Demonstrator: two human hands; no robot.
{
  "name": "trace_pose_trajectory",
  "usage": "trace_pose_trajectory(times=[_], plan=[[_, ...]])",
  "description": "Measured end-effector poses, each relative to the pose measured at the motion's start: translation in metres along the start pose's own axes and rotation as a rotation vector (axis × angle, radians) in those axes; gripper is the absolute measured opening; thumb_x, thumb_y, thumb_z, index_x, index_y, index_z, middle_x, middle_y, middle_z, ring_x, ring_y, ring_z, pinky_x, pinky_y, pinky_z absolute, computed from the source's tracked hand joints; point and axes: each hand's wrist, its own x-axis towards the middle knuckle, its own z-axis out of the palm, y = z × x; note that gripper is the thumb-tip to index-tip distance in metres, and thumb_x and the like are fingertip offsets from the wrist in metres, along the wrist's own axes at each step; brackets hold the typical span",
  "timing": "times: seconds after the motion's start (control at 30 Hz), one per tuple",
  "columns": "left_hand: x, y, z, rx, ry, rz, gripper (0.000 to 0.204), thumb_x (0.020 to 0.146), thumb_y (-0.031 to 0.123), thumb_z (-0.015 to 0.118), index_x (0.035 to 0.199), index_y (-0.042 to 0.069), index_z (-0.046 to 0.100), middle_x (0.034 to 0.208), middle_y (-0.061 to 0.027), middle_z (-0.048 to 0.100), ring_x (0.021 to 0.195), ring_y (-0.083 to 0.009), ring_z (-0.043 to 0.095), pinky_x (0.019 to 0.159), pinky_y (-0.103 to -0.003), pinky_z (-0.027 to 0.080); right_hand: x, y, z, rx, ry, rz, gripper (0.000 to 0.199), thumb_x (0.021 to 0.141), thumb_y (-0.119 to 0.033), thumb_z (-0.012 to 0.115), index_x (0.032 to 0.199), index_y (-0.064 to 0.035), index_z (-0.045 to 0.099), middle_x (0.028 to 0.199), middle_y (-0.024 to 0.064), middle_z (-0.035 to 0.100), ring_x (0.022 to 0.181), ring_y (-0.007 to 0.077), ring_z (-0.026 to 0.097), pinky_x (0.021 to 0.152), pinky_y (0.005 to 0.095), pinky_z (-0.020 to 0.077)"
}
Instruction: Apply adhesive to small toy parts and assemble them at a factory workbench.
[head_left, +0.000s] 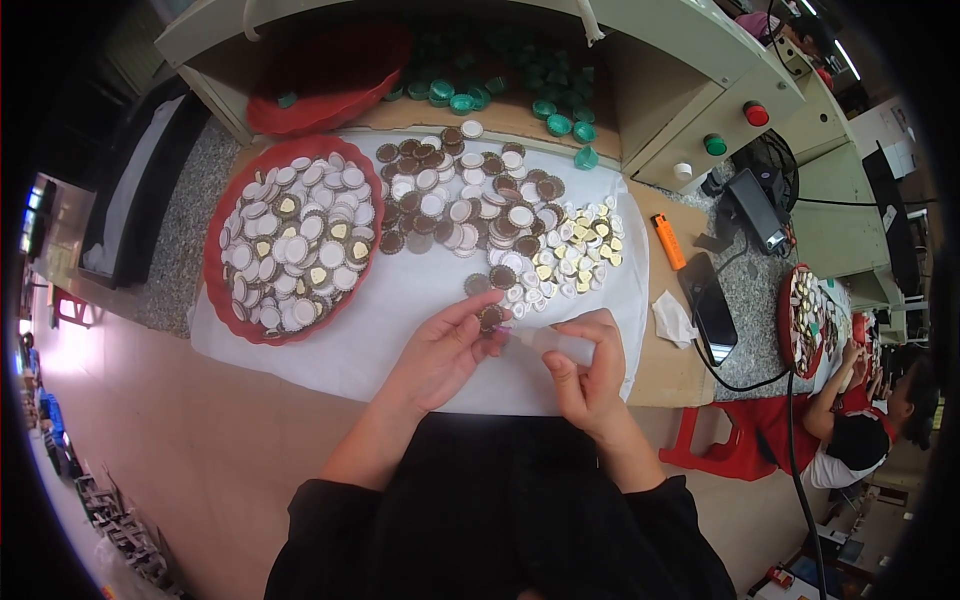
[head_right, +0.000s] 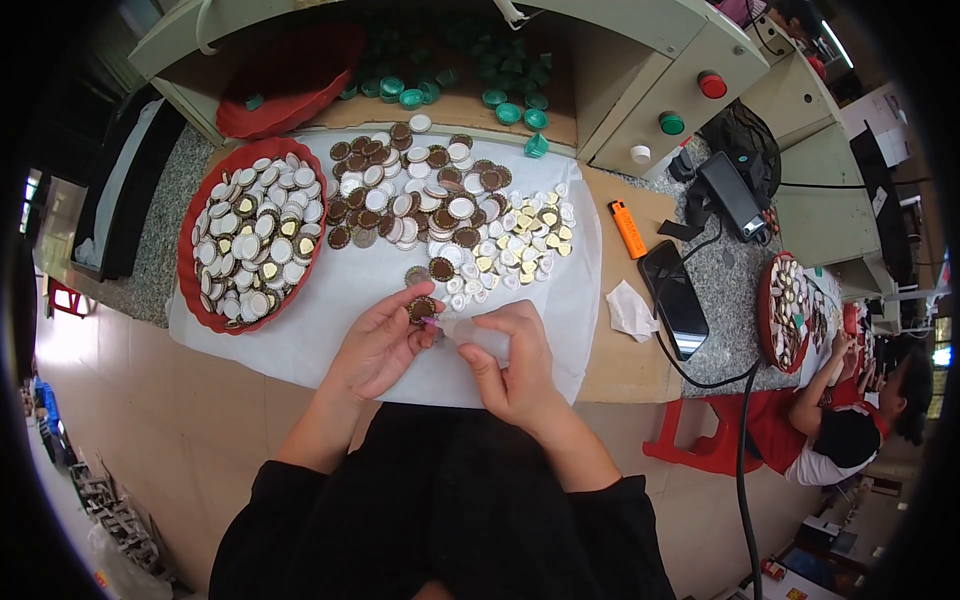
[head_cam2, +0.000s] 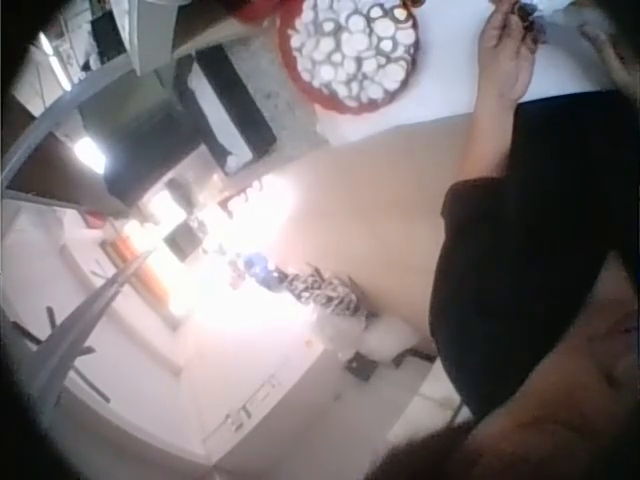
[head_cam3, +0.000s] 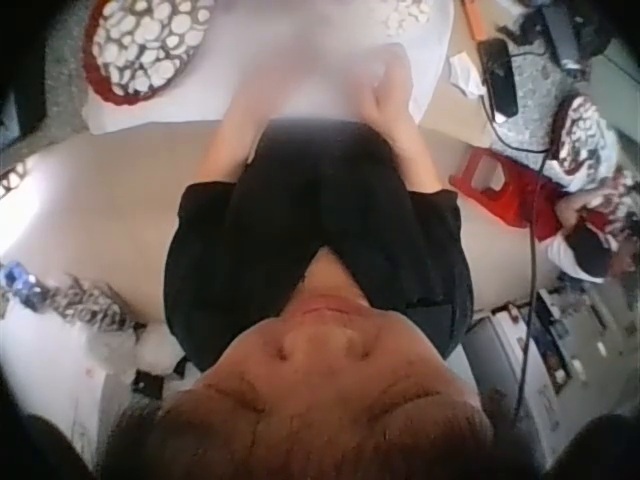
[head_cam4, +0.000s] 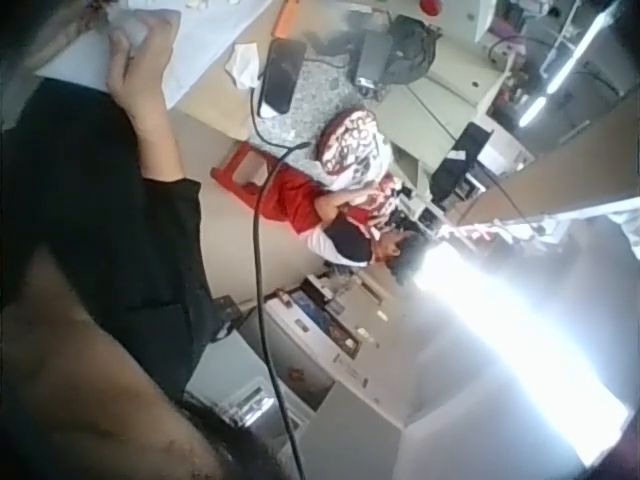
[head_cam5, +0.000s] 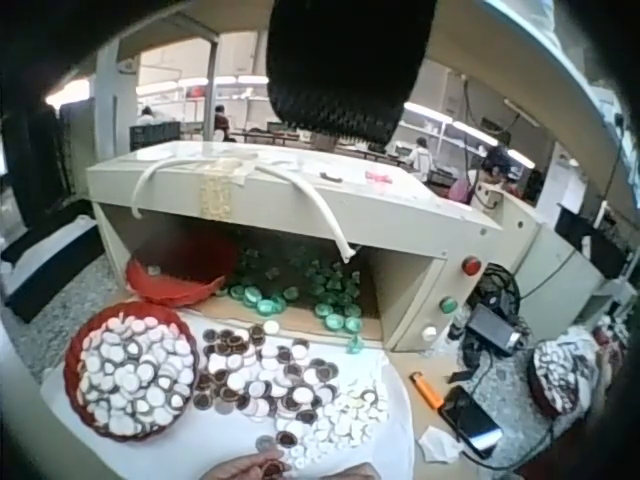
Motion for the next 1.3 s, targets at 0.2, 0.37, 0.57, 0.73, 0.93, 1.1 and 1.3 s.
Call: trace_pose_trajectory(times=[0.2,0.37,0.57,0.73,0.93,1.1,1.3], plan=[[0.000,0.001,0.001,-0.010,-0.040,0.001,0.033,0.086,0.012,0.043,0.117,0.001,0.041,0.103,-0.0099,0.051,0.089,-0.0162,0.049,0.076,-0.027,0.039,0.001,0.005,-0.001,0.021,0.012,0.037,0.025,0.074,-0.008,0.058,0.092,0.0000,0.043,0.077,0.0113,0.047,0.066,0.0209,0.048,0.060,0.0275,0.0401],[0.001,-0.002,-0.006,-0.059,-0.033,0.032,0.037,0.085,0.015,0.044,0.118,0.000,0.038,0.105,-0.0113,0.050,0.091,-0.0164,0.049,0.079,-0.027,0.040,-0.001,0.007,-0.010,0.890,0.210,0.542,0.025,0.076,-0.006,0.056,0.096,-0.0010,0.041,0.084,0.0103,0.050,0.071,0.0178,0.054,0.063,0.0265,0.0463],[-0.001,0.000,-0.005,-0.076,-0.037,0.056,0.038,0.084,0.017,0.046,0.118,0.000,0.038,0.107,-0.0122,0.049,0.090,-0.0168,0.050,0.080,-0.027,0.040,-0.007,0.024,-0.025,1.353,0.241,0.821,0.031,0.070,0.002,0.058,0.098,-0.0028,0.048,0.087,0.0103,0.056,0.083,0.0215,0.055,0.075,0.0319,0.0441],[-0.001,-0.003,-0.010,-0.135,-0.052,0.115,0.040,0.084,0.019,0.047,0.118,0.000,0.037,0.106,-0.0123,0.049,0.088,-0.0170,0.050,0.078,-0.026,0.041,0.005,0.024,-0.036,0.958,0.023,0.696,0.030,0.065,0.003,0.060,0.092,-0.0038,0.049,0.085,0.0086,0.055,0.081,0.0177,0.054,0.072,0.0269,0.0422],[0.000,-0.003,-0.013,-0.231,-0.042,0.195,0.042,0.084,0.020,0.048,0.119,0.001,0.035,0.105,-0.0126,0.049,0.087,-0.0172,0.051,0.074,-0.025,0.043,0.023,0.028,-0.017,0.050,-0.300,0.178,0.022,0.059,0.005,0.056,0.079,-0.0052,0.057,0.066,0.0040,0.049,0.066,0.0150,0.050,0.060,0.0247,0.0368],[-0.001,-0.002,-0.011,-0.241,-0.048,0.212,0.042,0.083,0.021,0.048,0.118,0.001,0.035,0.105,-0.0123,0.049,0.086,-0.0177,0.051,0.076,-0.026,0.043,0.035,0.029,-0.006,-0.285,-0.583,-0.095,0.030,0.051,-0.003,0.059,0.079,-0.0137,0.063,0.063,-0.0001,0.046,0.064,0.0186,0.049,0.058,0.0314,0.0345],[-0.001,-0.001,-0.013,-0.267,-0.045,0.197,0.043,0.083,0.020,0.049,0.119,0.001,0.034,0.106,-0.0125,0.049,0.087,-0.0181,0.051,0.076,-0.027,0.043,0.038,0.027,-0.001,-0.381,-0.630,-0.097,0.029,0.053,-0.005,0.061,0.080,-0.0152,0.063,0.065,0.0000,0.047,0.066,0.0180,0.049,0.059,0.0309,0.0353]])
